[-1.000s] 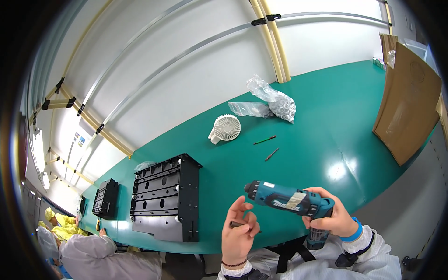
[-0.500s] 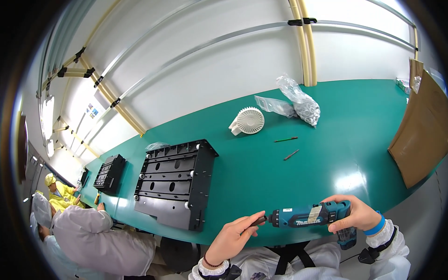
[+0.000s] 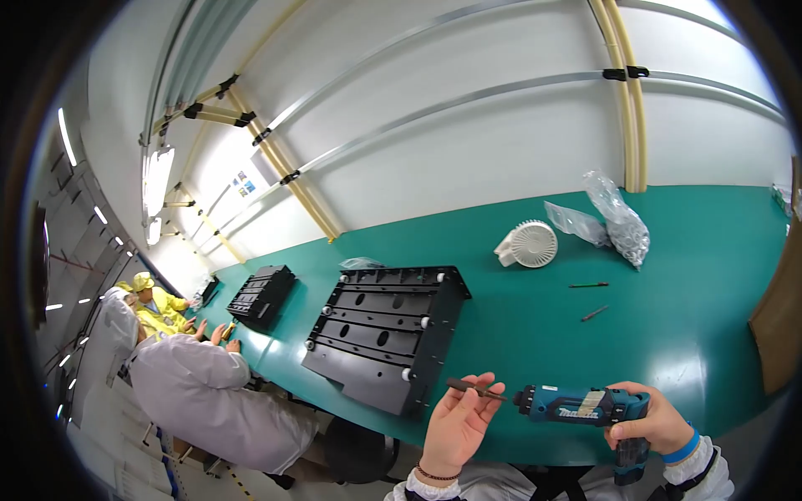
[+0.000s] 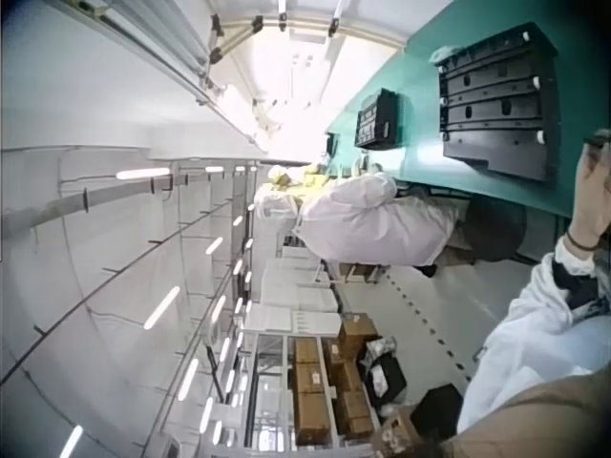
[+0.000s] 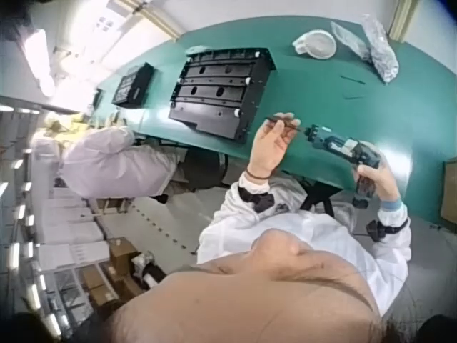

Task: The worker is assembling parts onto a black plastic chassis using an electric screwdriver.

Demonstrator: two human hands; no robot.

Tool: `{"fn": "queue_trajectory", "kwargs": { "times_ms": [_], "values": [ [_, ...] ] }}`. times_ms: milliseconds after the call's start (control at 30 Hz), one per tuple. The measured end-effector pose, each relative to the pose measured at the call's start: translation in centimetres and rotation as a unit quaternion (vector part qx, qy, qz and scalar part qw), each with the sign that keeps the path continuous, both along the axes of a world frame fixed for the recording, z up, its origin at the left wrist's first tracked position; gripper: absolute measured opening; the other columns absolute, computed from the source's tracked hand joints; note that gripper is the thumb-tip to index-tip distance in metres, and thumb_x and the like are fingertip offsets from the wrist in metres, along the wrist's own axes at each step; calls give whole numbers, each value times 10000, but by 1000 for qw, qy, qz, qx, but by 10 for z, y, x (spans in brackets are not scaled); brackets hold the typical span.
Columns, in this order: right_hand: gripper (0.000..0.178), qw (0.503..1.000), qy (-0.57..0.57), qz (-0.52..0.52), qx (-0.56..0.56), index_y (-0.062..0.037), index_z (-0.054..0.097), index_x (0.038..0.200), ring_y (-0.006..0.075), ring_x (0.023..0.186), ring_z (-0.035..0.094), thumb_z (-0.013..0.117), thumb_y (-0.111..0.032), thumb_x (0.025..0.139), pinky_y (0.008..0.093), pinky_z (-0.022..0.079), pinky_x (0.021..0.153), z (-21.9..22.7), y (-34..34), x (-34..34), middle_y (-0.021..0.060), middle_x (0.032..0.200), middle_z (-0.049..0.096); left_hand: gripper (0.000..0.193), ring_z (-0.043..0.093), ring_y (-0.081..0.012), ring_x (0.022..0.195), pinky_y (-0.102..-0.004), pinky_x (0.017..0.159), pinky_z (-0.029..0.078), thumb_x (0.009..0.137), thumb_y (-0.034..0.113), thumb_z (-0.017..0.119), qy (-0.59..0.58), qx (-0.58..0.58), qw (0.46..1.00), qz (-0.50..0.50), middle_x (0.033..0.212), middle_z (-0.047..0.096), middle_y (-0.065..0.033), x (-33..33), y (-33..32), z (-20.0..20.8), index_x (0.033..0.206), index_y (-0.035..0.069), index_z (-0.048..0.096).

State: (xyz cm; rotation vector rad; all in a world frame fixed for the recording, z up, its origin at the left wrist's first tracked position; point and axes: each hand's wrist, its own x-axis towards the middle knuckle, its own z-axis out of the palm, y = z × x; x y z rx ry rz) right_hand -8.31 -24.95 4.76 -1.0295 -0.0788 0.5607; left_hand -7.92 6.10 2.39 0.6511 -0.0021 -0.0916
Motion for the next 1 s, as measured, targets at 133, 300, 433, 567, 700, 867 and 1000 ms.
{"fn": "queue_trajectory", "kwargs": {
  "times_ms": [133, 300, 433, 567, 700, 867, 1000],
  "values": [
    [564, 1000, -7, 17, 3, 47, 532, 1238, 255, 716, 679, 793, 28, 739, 381, 554, 650, -8, 3, 7, 159, 875, 679, 176, 579, -333, 1218, -427, 1059, 494, 1004, -2, 498, -38, 23, 999, 18, 1184, 603, -122, -7, 4, 4, 1164, 10, 570],
    [571, 1000, -10, 28, 6, 26, 554, 1205, 289, 692, 685, 815, 28, 697, 406, 561, 626, -7, 7, 14, 172, 904, 682, 144, 629, -298, 1146, -405, 999, 534, 979, -29, 540, -29, 152, 987, 31, 1159, 633, -133, -18, 23, 7, 1118, -8, 566],
    [611, 997, -25, 58, -33, 28, 559, 1188, 287, 681, 685, 813, 120, 640, 405, 573, 631, -2, -1, 28, 189, 891, 683, 188, 671, -178, 1016, -289, 888, 548, 950, 33, 638, -13, 325, 945, -32, 1076, 674, -110, -37, 48, 11, 1124, -24, 594],
    [631, 978, -77, 144, -129, 76, 534, 1190, 294, 697, 701, 800, 184, 628, 402, 595, 632, -22, -12, 51, 221, 895, 679, 208, 655, -131, 918, -260, 801, 510, 947, 112, 663, -87, 540, 833, -87, 994, 699, -61, -56, 53, 37, 1115, -5, 631],
    [503, 969, -56, 200, -135, 112, 550, 1164, 294, 790, 722, 791, 125, 722, 378, 603, 719, -2, 10, 55, 214, 913, 692, 224, 617, -249, 906, -355, 833, 479, 949, 167, 641, -172, 681, 709, -59, 1010, 674, -89, -74, 66, 28, 1123, 28, 608],
    [449, 958, 17, 283, -48, 110, 534, 1194, 304, 815, 712, 735, 117, 792, 410, 588, 744, -17, 15, 75, 219, 922, 690, 304, 611, -312, 986, -390, 872, 488, 967, 144, 585, -257, 777, 574, -28, 1052, 597, -149, -88, 57, 19, 1249, 69, 500],
    [429, 955, -7, 282, -96, 98, 540, 1200, 304, 806, 706, 720, 103, 811, 421, 577, 748, -23, 19, 76, 224, 892, 688, 275, 614, -316, 905, -392, 796, 496, 956, 164, 605, -287, 769, 568, 62, 977, 602, -144, -87, 44, 20, 1196, 56, 528]
  ]
}}
